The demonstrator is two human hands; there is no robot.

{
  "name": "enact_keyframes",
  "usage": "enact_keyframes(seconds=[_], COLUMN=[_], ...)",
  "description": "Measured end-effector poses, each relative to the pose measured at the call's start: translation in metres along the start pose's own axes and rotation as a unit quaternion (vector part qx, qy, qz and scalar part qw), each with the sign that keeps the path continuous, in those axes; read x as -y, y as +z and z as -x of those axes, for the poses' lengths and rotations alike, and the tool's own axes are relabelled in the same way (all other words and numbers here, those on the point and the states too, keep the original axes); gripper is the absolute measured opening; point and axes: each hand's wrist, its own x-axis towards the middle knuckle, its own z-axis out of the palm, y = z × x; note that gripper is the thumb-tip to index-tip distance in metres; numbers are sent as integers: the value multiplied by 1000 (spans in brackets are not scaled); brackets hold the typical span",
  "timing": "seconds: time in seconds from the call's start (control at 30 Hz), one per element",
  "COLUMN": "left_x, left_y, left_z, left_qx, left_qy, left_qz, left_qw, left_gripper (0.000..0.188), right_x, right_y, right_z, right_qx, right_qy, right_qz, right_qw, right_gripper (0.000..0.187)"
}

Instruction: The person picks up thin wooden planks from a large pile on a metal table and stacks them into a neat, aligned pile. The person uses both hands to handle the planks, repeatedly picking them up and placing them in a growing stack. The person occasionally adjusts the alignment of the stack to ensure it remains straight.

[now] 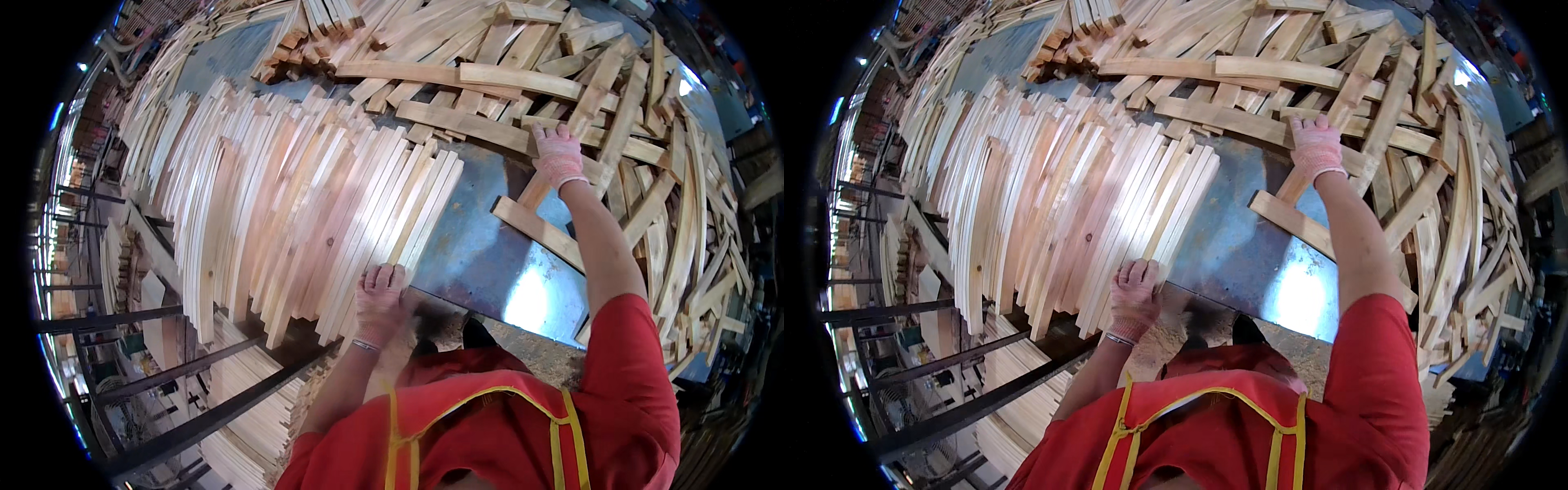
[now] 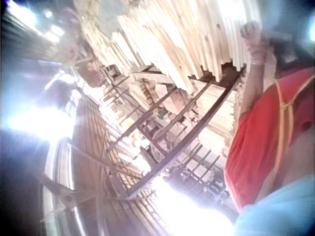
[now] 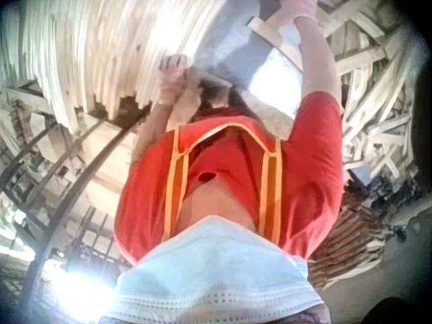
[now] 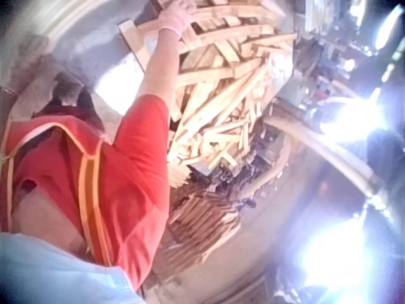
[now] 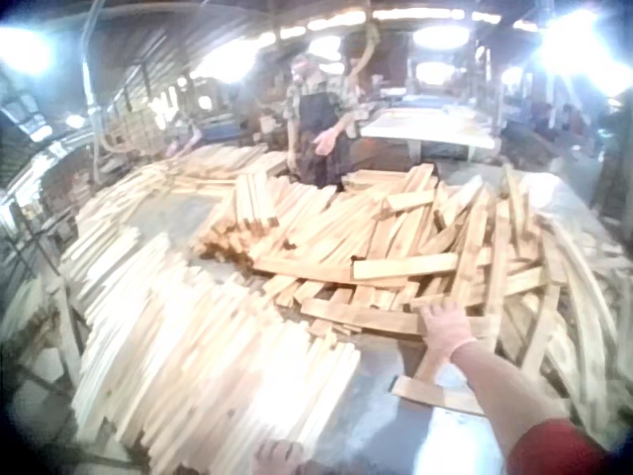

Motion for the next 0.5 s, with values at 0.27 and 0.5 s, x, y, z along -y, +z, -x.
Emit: enact_keyframes(seconds=[0.27, 0.5], left_x=[6, 1], left_y=[7, -22], left_z=[10, 0], left_qx=[9, 59], left_qy=[-32, -13], left_qz=[4, 37], left_qw=[999, 998], left_gripper=[61, 64], right_x=[13, 154], right_y=[-79, 11], right_z=[125, 271], right_qx=[192, 324], right_qy=[78, 110], right_qz=[-453, -529], right_qw=[867, 777], right_gripper=[65, 77])
